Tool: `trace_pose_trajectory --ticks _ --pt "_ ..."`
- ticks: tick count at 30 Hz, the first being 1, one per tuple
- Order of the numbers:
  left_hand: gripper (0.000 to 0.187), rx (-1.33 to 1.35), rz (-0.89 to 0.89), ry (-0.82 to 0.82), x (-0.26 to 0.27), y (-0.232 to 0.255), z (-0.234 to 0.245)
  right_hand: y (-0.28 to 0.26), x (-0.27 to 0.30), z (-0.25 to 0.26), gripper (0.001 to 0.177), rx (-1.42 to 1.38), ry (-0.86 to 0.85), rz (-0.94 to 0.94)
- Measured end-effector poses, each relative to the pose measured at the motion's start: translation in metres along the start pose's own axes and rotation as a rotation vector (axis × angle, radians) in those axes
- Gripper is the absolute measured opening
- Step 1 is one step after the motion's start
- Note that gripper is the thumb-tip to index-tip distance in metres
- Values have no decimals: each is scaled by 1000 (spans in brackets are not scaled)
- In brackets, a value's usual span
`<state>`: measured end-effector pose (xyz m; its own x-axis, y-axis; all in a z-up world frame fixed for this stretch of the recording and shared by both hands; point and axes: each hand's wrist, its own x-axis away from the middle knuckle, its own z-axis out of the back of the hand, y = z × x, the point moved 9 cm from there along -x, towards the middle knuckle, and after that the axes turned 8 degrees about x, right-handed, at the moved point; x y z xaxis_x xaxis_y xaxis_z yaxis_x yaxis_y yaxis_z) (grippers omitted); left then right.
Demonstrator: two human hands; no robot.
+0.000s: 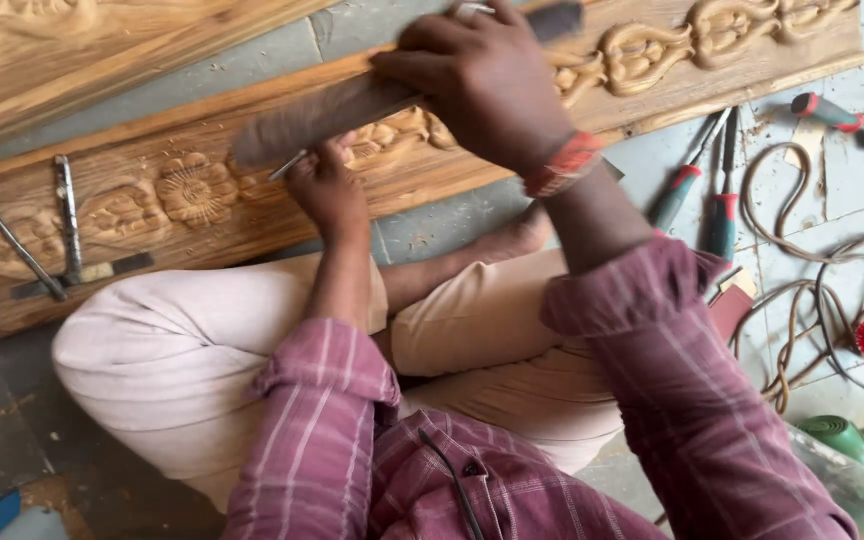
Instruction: The person sits on the floor and carves intricate floral patterns into a long wooden plank using a chisel and a wooden mallet. They then switch to using a sanding block to smooth the carved surfaces.
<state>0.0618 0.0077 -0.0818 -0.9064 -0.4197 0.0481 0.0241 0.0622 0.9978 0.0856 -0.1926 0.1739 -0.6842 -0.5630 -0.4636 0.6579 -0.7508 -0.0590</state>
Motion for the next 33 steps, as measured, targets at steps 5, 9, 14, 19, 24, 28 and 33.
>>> trace_pose_trajectory --ticks 5,9,14,19,24,28,33 --pt "39 141 132 -100 -12 18 16 32 26 -15 58 -682 -42 -432" --pt "25 23 73 -133 -10 33 16 30 24 -37 67 -817 -79 -588" --pt "15 52 71 -164 -8 29 17 24 26 -63 67 -955 -156 -679" --pt "15 5 108 -179 -13 30 12 22 31 -64 68 -823 -210 -600" --pt "12 -24 98 -193 -11 31 12 14 25 -68 70 -960 -254 -581" --pt "13 -13 113 -197 -11 30 11 14 27 -67 65 -958 -266 -614" --pt "13 -36 107 -189 -11 31 11 9 26 -65 64 -936 -265 -545"
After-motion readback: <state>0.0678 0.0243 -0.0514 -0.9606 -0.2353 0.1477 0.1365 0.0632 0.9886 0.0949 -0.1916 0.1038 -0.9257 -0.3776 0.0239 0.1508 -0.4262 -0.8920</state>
